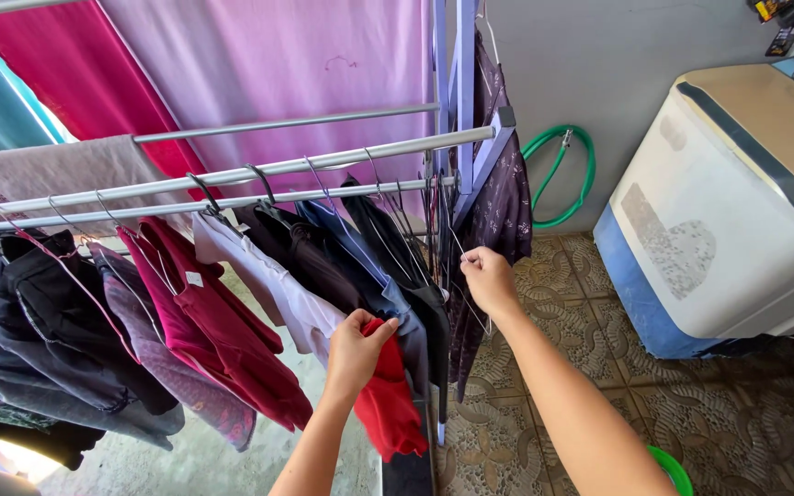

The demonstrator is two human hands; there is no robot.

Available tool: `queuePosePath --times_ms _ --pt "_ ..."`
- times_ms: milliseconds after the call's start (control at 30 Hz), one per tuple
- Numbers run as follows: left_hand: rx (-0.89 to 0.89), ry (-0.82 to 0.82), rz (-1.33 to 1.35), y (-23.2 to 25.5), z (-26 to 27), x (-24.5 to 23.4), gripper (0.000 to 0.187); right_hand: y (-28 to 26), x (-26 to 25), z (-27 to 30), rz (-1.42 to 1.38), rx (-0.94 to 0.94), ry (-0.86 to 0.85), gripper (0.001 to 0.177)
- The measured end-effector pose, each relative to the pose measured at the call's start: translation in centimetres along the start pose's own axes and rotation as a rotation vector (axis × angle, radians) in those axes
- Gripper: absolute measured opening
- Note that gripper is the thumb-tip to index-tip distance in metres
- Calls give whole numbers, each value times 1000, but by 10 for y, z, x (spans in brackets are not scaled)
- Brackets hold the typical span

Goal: The recorder hangs various pieces of wet laundry from a bucket onto a drying rack using plastic hangers.

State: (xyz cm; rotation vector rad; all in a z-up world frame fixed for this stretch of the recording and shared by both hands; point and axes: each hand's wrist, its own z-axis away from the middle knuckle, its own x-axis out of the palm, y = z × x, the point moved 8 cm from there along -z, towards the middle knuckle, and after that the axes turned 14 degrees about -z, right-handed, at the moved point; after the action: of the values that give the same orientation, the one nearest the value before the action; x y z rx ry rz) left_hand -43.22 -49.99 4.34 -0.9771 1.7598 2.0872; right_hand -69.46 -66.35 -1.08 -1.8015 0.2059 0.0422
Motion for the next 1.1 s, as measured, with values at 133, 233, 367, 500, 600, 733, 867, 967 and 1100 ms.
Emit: queuePosePath --times_ms 133,233,367,500,600,733,867,967,1100 --pt "31 33 -72 -6 3 -12 46 -36 -9 1 -192 236 -16 11" --pt "17 25 -64 -13 6 -19 47 -24 -11 6 -168 404 -45 11" --pt "19 19 -76 -21 14 -31 46 -6 -6 7 -97 386 -78 15" --pt "-32 53 -117 -33 21 -45 44 23 -2 6 65 262 7 18" --pt "6 65 -13 -44 22 -47 43 32 0 -3 74 136 49 19" --pt "-76 35 -13 -42 28 -48 43 5 3 4 132 53 54 20" --pt "-77 3 78 -44 29 -41 42 -22 3 17 112 185 20 23" --pt "-70 18 64 -40 31 -38 41 -24 4 30 62 332 -52 26" --pt "-46 27 58 -36 29 -33 40 2 20 23 -107 397 -199 38"
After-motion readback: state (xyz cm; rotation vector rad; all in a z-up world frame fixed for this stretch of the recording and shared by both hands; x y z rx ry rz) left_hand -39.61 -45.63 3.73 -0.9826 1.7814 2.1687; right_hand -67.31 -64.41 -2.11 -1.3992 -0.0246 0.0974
